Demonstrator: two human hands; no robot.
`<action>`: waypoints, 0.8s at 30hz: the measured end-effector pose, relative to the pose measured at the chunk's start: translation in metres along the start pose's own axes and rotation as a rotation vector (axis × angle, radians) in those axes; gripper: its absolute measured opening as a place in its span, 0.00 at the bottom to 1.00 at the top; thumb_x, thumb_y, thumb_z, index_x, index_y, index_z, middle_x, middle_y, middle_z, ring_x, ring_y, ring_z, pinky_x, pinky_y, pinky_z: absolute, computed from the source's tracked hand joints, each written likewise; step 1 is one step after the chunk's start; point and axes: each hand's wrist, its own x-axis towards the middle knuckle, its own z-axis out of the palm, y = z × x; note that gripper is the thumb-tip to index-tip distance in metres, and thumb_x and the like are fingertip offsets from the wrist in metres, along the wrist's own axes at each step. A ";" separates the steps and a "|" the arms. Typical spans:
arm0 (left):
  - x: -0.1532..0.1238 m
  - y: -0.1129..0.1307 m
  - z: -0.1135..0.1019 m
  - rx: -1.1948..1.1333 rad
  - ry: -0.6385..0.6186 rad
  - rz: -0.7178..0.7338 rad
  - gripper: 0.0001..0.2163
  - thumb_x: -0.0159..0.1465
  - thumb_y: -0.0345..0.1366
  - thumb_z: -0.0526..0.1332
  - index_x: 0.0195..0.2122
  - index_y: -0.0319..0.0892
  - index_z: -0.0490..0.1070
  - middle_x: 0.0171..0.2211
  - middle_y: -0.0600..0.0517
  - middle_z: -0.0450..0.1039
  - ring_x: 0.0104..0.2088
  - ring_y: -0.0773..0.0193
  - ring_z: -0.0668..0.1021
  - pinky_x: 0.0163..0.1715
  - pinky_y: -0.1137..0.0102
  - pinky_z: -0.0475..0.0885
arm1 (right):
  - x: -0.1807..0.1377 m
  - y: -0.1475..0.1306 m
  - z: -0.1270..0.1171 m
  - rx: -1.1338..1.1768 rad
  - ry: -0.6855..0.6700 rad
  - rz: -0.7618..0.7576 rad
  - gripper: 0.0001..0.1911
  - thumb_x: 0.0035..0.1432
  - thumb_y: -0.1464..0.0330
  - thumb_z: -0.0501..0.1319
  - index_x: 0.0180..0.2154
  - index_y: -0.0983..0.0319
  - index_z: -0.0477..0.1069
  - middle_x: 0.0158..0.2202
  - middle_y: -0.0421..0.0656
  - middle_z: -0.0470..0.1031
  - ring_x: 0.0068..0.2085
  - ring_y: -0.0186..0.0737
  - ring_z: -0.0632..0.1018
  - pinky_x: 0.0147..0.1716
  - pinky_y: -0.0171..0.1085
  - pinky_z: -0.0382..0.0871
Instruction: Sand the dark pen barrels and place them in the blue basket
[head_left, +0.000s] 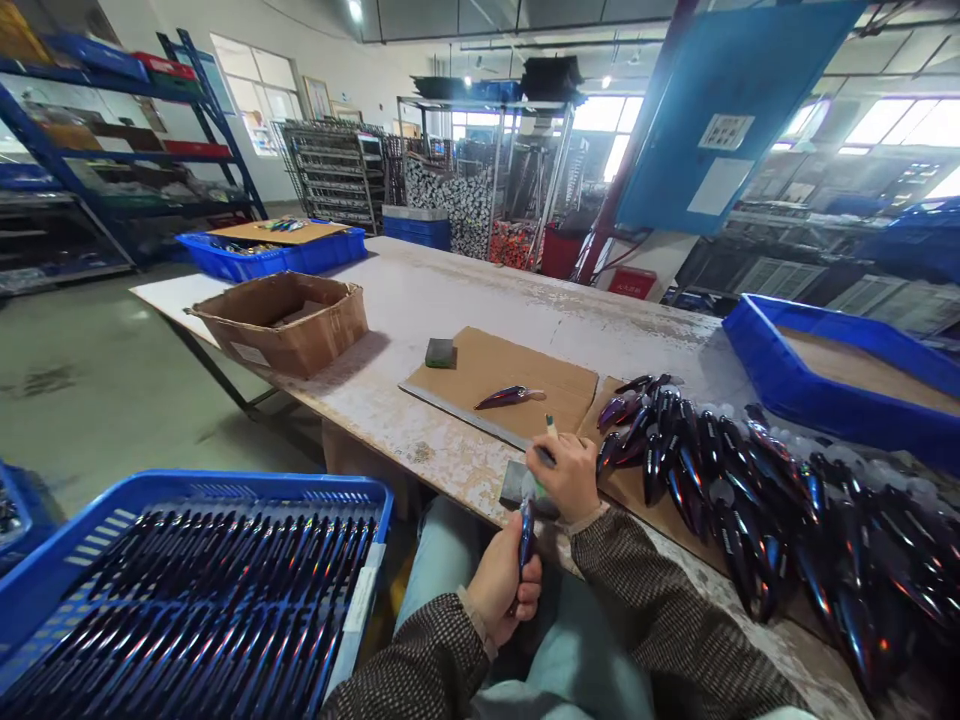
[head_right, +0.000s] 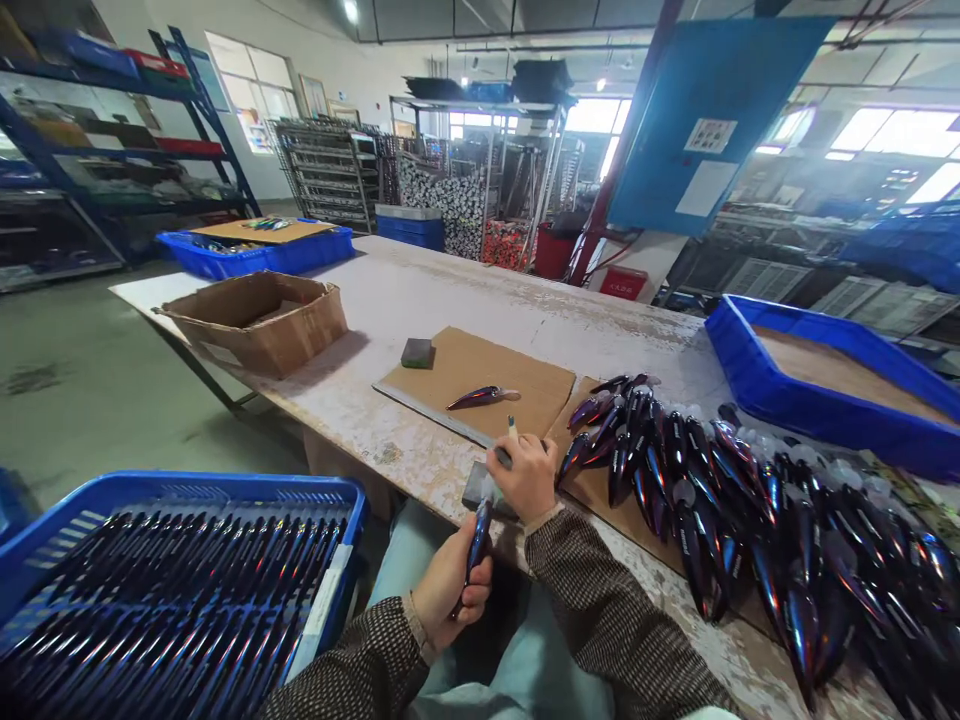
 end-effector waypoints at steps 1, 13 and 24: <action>-0.001 -0.001 0.001 -0.001 -0.019 0.001 0.25 0.64 0.64 0.51 0.28 0.44 0.57 0.16 0.63 0.53 0.13 0.76 0.49 0.13 0.77 0.40 | 0.007 0.007 -0.002 0.013 0.030 0.032 0.07 0.63 0.65 0.60 0.33 0.59 0.74 0.34 0.42 0.77 0.41 0.45 0.74 0.49 0.44 0.53; 0.004 0.000 0.004 0.167 -0.013 0.011 0.30 0.57 0.72 0.50 0.27 0.45 0.56 0.15 0.63 0.52 0.12 0.76 0.48 0.12 0.77 0.41 | -0.009 -0.015 -0.025 0.291 0.052 -0.047 0.07 0.64 0.64 0.57 0.34 0.57 0.72 0.45 0.43 0.78 0.49 0.48 0.75 0.55 0.49 0.59; 0.006 -0.003 -0.009 0.309 0.058 0.185 0.32 0.51 0.73 0.56 0.34 0.47 0.61 0.14 0.65 0.52 0.11 0.75 0.48 0.10 0.77 0.40 | 0.020 0.004 -0.067 0.448 -0.122 0.005 0.08 0.61 0.63 0.59 0.33 0.59 0.75 0.41 0.45 0.79 0.42 0.47 0.78 0.48 0.45 0.68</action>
